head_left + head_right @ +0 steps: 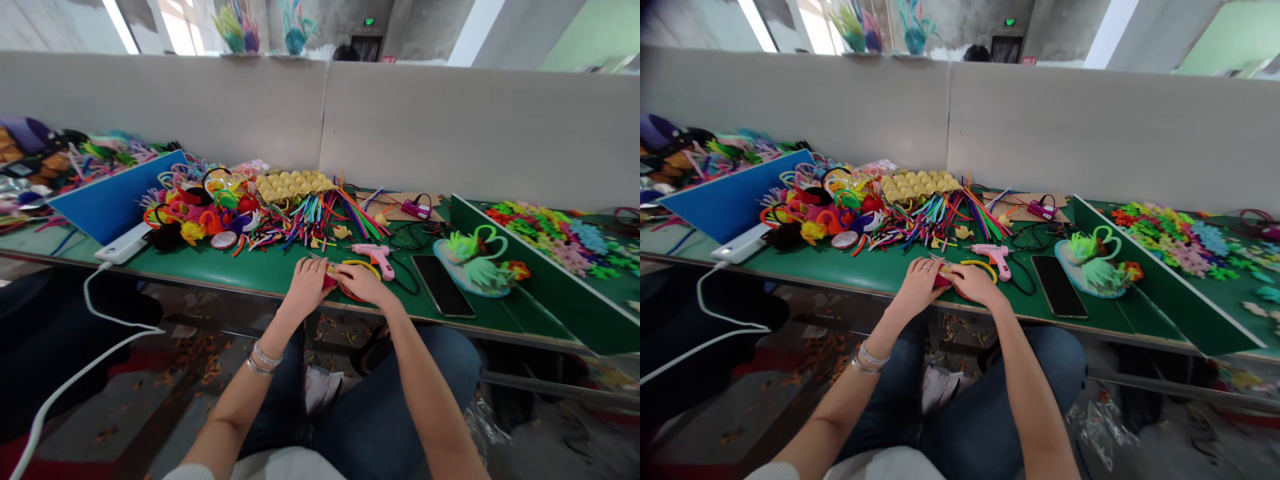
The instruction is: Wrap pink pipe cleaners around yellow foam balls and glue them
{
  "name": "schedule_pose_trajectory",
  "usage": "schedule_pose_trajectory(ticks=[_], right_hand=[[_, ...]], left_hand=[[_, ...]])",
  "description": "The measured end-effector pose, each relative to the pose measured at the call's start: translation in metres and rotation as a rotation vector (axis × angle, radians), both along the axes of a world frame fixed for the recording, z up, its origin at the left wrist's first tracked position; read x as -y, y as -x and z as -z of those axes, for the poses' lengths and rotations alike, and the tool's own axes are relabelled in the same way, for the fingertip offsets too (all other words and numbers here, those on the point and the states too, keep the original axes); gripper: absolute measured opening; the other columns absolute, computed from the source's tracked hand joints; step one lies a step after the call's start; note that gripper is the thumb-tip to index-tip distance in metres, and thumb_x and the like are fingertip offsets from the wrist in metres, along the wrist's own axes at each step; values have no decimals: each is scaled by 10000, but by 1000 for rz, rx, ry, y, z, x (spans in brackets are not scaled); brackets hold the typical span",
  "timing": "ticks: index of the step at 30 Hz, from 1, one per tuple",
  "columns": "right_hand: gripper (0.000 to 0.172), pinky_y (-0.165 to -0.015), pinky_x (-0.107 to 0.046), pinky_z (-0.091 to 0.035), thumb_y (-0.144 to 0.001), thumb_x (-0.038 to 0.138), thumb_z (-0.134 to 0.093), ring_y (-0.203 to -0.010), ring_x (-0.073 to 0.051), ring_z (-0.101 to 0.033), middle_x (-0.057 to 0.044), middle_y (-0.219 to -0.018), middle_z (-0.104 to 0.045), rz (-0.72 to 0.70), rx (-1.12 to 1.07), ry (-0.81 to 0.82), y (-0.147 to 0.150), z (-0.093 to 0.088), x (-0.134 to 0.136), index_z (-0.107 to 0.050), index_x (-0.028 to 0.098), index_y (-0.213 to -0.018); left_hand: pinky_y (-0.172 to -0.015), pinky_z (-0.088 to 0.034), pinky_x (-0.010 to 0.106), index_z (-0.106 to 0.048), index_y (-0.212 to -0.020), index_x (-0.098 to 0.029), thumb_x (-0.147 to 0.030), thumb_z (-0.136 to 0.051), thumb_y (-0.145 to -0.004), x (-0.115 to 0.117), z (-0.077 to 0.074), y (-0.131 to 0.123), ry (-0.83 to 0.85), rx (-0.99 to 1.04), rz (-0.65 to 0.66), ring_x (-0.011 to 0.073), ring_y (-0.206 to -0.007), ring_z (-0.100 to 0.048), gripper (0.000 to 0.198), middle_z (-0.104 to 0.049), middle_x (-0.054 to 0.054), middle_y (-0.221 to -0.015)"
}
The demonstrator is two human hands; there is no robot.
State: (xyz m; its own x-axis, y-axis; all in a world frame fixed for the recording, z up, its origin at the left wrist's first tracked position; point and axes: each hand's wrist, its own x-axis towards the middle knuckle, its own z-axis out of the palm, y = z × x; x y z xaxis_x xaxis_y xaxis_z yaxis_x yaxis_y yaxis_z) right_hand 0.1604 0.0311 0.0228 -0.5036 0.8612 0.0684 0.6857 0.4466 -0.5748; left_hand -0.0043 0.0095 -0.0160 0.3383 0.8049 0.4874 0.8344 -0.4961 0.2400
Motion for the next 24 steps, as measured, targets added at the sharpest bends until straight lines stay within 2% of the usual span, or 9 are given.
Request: schedule_pose_trajectory(ticks=[4, 9, 16, 19, 24], right_hand=[[339, -619, -250, -335, -871, 454, -411, -716, -163, -546, -26, -778, -651, 18, 40, -32, 1, -1, 1, -601, 214, -723], [404, -577, -245, -301, -853, 501, -428, -615, -131, -499, -15, -646, -596, 26, 32, -72, 3, -2, 2, -568, 189, -637], [439, -539, -251, -295, -816, 568, -447, -565, -111, -458, 13, -589, -544, 57, -35, -105, -8, -4, 0, -538, 189, -614], [447, -515, -252, -301, -790, 592, -469, -539, -105, -435, 19, -563, -511, 65, -130, -82, -13, -7, 0, -526, 188, -610], [407, -461, -245, -292, -747, 581, -542, -449, -81, -362, 44, -495, -429, 100, -386, 57, -20, -16, 3, -511, 195, -621]], left_hand=[[-1024, -289, 483, -447, -1230, -44, -401, -515, -827, -3, 4, 0, -20, -45, -18, 298, -1109, -509, 542, -608, 202, -1076], [-1041, -286, 490, -516, -1140, -99, -390, -544, -813, -8, 8, 8, -24, -23, 38, 278, -1091, -527, 439, -631, 162, -1044], [-1047, -296, 479, -480, -1205, -122, -369, -554, -811, -12, 9, 16, -45, 94, 61, 279, -1211, -461, 470, -554, 172, -1243], [-1031, -321, 462, -474, -1221, -147, -397, -563, -805, -12, 8, 21, -17, 180, 66, 264, -1204, -471, 493, -563, 158, -1232], [-994, -370, 420, -478, -1217, -183, -441, -569, -796, -14, 8, 27, 22, 327, 86, 242, -1174, -486, 502, -575, 119, -1210]])
